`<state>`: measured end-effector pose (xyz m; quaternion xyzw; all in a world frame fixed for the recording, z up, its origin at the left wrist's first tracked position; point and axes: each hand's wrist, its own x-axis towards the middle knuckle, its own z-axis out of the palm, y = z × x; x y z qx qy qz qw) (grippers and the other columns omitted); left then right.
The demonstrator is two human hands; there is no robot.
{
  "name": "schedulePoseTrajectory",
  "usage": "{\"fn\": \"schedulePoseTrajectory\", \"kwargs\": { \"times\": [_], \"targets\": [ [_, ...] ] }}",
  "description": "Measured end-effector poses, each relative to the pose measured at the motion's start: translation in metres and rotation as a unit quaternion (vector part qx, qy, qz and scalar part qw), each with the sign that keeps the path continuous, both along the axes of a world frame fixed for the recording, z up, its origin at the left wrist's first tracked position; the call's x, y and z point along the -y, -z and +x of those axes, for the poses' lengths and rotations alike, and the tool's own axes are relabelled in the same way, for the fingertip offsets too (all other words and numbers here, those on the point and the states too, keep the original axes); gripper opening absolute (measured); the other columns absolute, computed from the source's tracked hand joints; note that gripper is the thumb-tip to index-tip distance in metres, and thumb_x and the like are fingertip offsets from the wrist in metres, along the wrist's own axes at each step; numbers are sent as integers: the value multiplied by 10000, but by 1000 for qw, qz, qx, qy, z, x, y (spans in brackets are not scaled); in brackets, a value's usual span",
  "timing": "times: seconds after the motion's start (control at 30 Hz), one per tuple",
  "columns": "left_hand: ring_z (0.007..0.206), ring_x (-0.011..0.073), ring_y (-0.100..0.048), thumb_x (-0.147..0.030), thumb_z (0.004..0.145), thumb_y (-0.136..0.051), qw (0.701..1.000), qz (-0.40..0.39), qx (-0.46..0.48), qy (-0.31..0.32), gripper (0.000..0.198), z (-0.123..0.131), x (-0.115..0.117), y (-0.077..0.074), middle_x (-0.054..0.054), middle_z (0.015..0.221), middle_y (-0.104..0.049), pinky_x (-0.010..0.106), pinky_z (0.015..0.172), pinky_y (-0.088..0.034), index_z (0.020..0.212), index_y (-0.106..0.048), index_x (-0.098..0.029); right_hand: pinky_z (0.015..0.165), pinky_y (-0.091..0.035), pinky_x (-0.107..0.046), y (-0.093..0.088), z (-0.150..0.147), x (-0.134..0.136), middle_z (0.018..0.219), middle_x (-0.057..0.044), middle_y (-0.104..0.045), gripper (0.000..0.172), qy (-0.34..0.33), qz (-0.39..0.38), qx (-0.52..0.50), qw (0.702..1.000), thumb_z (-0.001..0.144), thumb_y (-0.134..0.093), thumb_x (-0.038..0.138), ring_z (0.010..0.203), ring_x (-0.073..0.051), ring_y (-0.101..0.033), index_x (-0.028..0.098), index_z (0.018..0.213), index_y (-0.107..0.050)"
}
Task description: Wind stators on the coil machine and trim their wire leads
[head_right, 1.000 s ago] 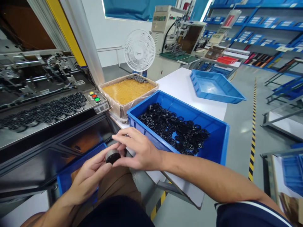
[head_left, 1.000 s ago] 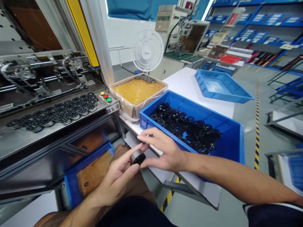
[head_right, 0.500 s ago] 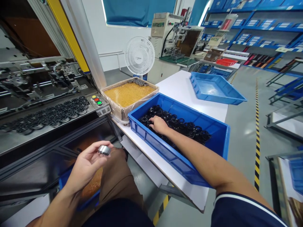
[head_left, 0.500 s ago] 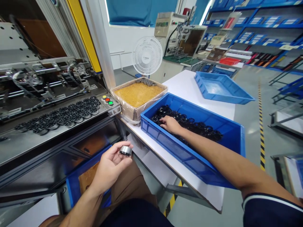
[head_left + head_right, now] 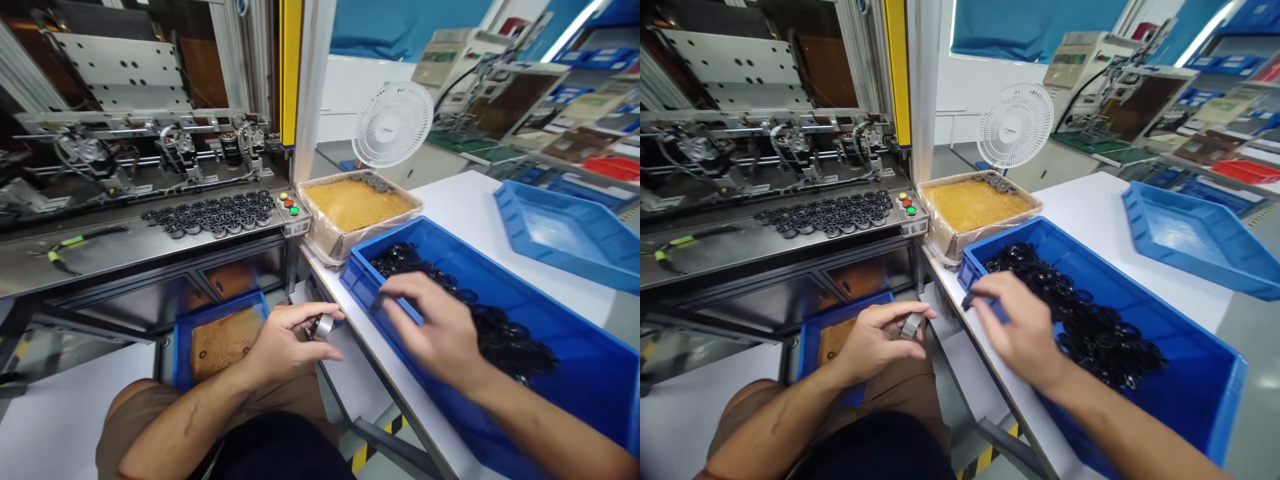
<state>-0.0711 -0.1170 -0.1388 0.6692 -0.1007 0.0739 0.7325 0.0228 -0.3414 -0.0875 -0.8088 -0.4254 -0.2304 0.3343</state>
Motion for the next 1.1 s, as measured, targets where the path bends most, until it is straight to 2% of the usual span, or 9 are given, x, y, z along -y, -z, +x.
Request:
{"fn": "schedulePoseTrajectory", "kwargs": {
  "times": [0.1, 0.17, 0.23, 0.33, 0.4, 0.53, 0.63, 0.8, 1.1],
  "targets": [
    [904, 166, -700, -167, 566, -899, 995, -86, -32, 29, 554, -2, 11, -2, 49, 1040, -768, 231, 812, -559, 1092, -740, -237, 747, -540, -281, -1, -40, -17, 937, -75, -642, 260, -114, 35, -27, 993, 835, -603, 8, 869, -165, -635, 161, 1044, -618],
    [976, 180, -704, -120, 565, -892, 990, -117, -59, 60, 569, -4, 17, -4, 35, 1075, -763, 235, 863, -560, 1095, -739, -258, 719, -539, -281, 4, -46, -21, 931, -83, -616, 265, -137, 45, -29, 989, 824, -607, -5, 857, -161, -616, 143, 1043, -615],
    [967, 183, -714, -96, 580, -878, 986, -125, -74, 83, 593, -6, 20, -5, 23, 1054, -769, 236, 857, -570, 1125, -727, -271, 711, -540, -300, 10, -44, -20, 924, -87, -602, 257, -149, 52, -24, 987, 819, -608, -4, 853, -166, -601, 134, 1035, -613],
    [844, 182, -734, -70, 573, -870, 991, -93, -66, 70, 583, -7, 24, -5, 20, 938, -786, 228, 773, -591, 1114, -737, -242, 723, -543, -335, 13, -39, -17, 919, -86, -610, 268, -160, 58, -15, 985, 821, -604, -4, 862, -176, -593, 139, 1048, -603],
    [839, 181, -738, -35, 544, -871, 994, -81, -54, 53, 603, -7, 25, -4, 13, 937, -788, 221, 775, -592, 1095, -745, -245, 732, -544, -349, 13, -39, -17, 925, -88, -616, 286, -164, 61, -9, 984, 822, -601, -5, 874, -182, -591, 140, 1069, -598],
    [903, 160, -739, 22, 542, -849, 988, -125, -67, 61, 645, -5, 27, -4, -25, 985, -785, 180, 807, -578, 1086, -739, -306, 778, -555, -392, 12, -40, -18, 975, -126, -616, 365, -198, 62, -2, 978, 787, -598, 1, 929, -215, -594, 100, 1137, -576],
    [894, 147, -740, 28, 546, -844, 987, -134, -75, 45, 596, -5, 26, -6, -28, 953, -789, 150, 798, -570, 1044, -754, -286, 811, -562, -423, 14, -39, -19, 1033, -155, -608, 449, -210, 54, 3, 976, 773, -625, 47, 984, -243, -593, 72, 1212, -534],
    [896, 156, -739, 38, 538, -843, 986, -138, -82, 48, 588, -5, 23, -9, -12, 956, -788, 159, 799, -576, 1040, -756, -256, 812, -573, -424, 15, -35, -18, 1017, -144, -606, 402, -190, 24, 55, 980, 804, -654, 69, 970, -238, -600, 83, 1192, -551],
    [855, 133, -742, 56, 546, -830, 981, -162, -84, 65, 587, -5, 23, -11, -29, 946, -789, 142, 764, -581, 1032, -750, -263, 817, -584, -460, 16, -30, -16, 1039, -147, -605, 430, -197, 1, 88, 976, 834, -664, 127, 979, -248, -603, 97, 1241, -531]
  ]
}}
